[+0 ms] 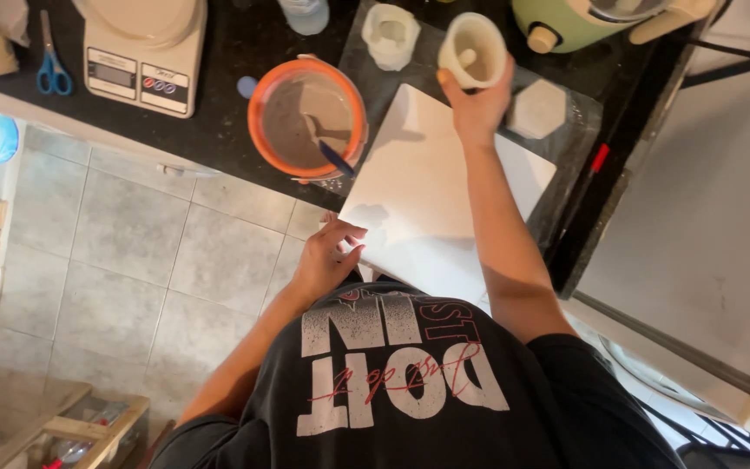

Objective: Filling a small silicone mold with a grey cement mixture using a spatula

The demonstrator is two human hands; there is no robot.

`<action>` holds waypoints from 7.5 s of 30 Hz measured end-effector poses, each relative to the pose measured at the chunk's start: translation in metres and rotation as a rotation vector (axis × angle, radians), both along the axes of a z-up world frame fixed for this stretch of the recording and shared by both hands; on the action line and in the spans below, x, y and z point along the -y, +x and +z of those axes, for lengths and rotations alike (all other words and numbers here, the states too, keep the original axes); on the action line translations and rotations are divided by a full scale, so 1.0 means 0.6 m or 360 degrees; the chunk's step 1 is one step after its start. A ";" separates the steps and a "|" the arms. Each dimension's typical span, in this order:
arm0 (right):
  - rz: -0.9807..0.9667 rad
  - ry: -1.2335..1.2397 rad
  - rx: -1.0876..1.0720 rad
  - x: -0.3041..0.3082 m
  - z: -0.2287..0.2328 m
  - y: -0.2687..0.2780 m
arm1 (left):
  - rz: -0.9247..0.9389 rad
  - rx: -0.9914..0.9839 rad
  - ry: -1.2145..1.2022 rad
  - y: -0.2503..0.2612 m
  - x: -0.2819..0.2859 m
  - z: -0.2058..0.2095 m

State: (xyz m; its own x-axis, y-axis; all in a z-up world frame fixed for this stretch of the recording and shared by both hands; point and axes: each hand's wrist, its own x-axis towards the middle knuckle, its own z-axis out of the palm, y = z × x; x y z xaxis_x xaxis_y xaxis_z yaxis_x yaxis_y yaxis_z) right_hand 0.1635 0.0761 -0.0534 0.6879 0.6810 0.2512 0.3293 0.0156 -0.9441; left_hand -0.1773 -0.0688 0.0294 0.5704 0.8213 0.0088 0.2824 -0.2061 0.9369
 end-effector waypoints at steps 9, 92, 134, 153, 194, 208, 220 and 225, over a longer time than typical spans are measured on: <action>0.0277 0.0064 0.0001 0.282 0.297 -0.173 | -0.0360 0.0575 0.0054 -0.016 -0.063 0.098; 0.0795 -0.0103 0.0847 0.036 0.243 -0.318 | -0.0268 0.0199 0.0332 -0.183 -0.165 0.029; 0.1521 -0.0082 0.1361 0.017 0.236 -0.304 | -0.0201 0.0253 0.0559 -0.177 -0.161 0.003; 0.0915 -0.0078 0.1092 0.002 0.271 -0.317 | -0.0163 0.0257 0.0500 -0.172 -0.142 -0.004; 0.0538 -0.0193 0.0469 -0.030 0.111 -0.118 | 0.0686 0.0173 0.0458 -0.038 -0.538 -0.092; 0.0327 0.0139 0.0110 -0.049 0.183 -0.139 | 0.0467 0.0153 0.0579 -0.152 -0.314 0.162; 0.1165 0.0284 0.0749 0.122 0.420 -0.327 | 0.0316 0.0838 0.0414 -0.165 -0.250 0.197; 0.0640 -0.0319 0.0129 0.140 0.229 -0.270 | 0.0101 0.0741 0.0367 -0.196 -0.214 0.103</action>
State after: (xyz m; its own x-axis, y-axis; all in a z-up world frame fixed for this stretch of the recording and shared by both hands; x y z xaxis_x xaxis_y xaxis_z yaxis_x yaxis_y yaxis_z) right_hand 0.0016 -0.0080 0.0841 0.3422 0.9307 0.1294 0.4075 -0.0229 -0.9129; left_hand -0.2949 0.0598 0.0913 0.4120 0.8010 0.4344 -0.1349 -0.4179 0.8984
